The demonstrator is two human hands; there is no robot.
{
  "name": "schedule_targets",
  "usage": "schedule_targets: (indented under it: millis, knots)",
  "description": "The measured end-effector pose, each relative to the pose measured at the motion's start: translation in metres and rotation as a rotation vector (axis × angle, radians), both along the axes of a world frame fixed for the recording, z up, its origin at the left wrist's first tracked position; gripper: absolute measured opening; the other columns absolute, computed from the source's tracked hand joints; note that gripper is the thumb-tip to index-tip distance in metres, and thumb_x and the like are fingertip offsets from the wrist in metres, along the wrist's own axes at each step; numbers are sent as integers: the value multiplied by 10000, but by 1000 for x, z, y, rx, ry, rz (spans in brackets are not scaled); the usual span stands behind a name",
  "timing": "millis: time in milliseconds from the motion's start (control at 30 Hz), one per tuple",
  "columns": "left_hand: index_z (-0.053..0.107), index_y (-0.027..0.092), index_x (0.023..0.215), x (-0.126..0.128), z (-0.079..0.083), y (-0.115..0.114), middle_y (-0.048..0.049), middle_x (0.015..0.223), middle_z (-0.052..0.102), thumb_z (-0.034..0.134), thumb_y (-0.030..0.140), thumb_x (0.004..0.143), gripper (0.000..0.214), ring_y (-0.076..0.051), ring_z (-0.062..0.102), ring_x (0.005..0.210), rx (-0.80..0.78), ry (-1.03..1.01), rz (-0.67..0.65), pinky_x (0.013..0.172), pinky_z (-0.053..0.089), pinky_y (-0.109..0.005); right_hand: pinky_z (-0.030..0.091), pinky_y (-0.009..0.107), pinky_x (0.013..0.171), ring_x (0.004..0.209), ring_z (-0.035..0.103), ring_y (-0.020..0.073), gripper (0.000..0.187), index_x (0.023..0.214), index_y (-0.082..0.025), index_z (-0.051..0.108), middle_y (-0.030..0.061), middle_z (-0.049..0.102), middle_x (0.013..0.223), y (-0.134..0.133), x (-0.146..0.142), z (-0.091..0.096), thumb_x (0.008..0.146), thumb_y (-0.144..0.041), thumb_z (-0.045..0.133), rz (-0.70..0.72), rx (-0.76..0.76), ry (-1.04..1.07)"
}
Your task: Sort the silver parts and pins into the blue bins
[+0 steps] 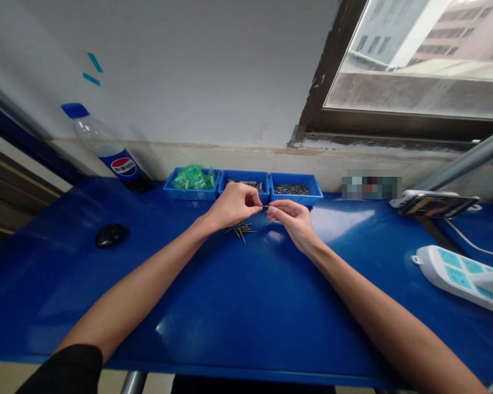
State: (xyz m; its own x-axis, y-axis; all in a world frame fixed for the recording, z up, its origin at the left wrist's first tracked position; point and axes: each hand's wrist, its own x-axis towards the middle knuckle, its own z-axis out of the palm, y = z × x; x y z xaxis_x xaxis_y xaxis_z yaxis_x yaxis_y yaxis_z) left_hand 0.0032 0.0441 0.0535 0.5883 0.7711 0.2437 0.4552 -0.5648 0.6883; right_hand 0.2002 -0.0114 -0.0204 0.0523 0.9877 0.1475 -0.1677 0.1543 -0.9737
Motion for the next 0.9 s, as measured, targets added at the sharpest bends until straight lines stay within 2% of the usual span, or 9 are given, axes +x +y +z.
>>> schedule_targets:
  millis: [133, 233, 333, 400, 500, 700, 900]
  knots:
    - [764, 144, 807, -2, 1, 2, -60, 808, 788, 713, 203, 831, 81, -163, 716, 727, -13, 44, -32, 679, 514, -257, 591, 364, 753, 745, 723, 192, 296, 967, -214, 788, 51, 797, 859, 0, -1, -2, 786, -433, 869, -5, -3, 15]
    - [764, 154, 946, -8, 3, 6, -63, 870, 787, 749, 230, 817, 150, -179, 715, 779, 27, 223, -46, 714, 511, -268, 591, 378, 770, 742, 720, 200, 241, 946, -225, 793, 50, 792, 844, 0, -1, -2, 818, -426, 833, -143, 61, 4]
    - [751, 174, 1044, -16, 4, 8, -75, 949, 782, 774, 231, 783, 268, -206, 709, 829, 71, 460, -36, 728, 493, -285, 597, 400, 812, 857, 740, 228, 276, 1061, -240, 777, 79, 804, 1043, 1, 0, -2, 843, -409, 785, -326, 121, -11]
    - [750, 178, 1020, -19, 4, 9, -80, 971, 775, 749, 200, 782, 240, -210, 704, 841, 70, 558, -43, 721, 481, -284, 600, 412, 828, 928, 741, 240, 389, 1209, -252, 733, 101, 768, 1228, 1, 2, -2, 852, -406, 750, -362, 122, -27]
    - [748, 171, 981, -18, 2, 8, -81, 928, 767, 705, 134, 772, 217, -199, 692, 801, 39, 622, -74, 666, 456, -267, 596, 404, 821, 923, 736, 228, 476, 1318, -260, 670, 116, 729, 1313, 1, 2, -4, 865, -403, 706, -326, 101, -38]
    - [740, 160, 960, -13, -3, 8, -75, 854, 763, 635, 29, 732, 283, -183, 678, 736, 10, 606, -87, 615, 425, -254, 568, 368, 750, 817, 708, 196, 357, 1226, -247, 688, 94, 772, 1150, -2, 0, -6, 889, -368, 685, -256, 124, -33]
    - [753, 150, 967, -12, -5, 8, -76, 893, 777, 649, 39, 698, 309, -179, 684, 743, -20, 561, -97, 611, 423, -248, 551, 354, 706, 752, 685, 181, 292, 1153, -230, 701, 82, 781, 1071, -2, -1, -6, 893, -362, 691, -216, 114, -38]
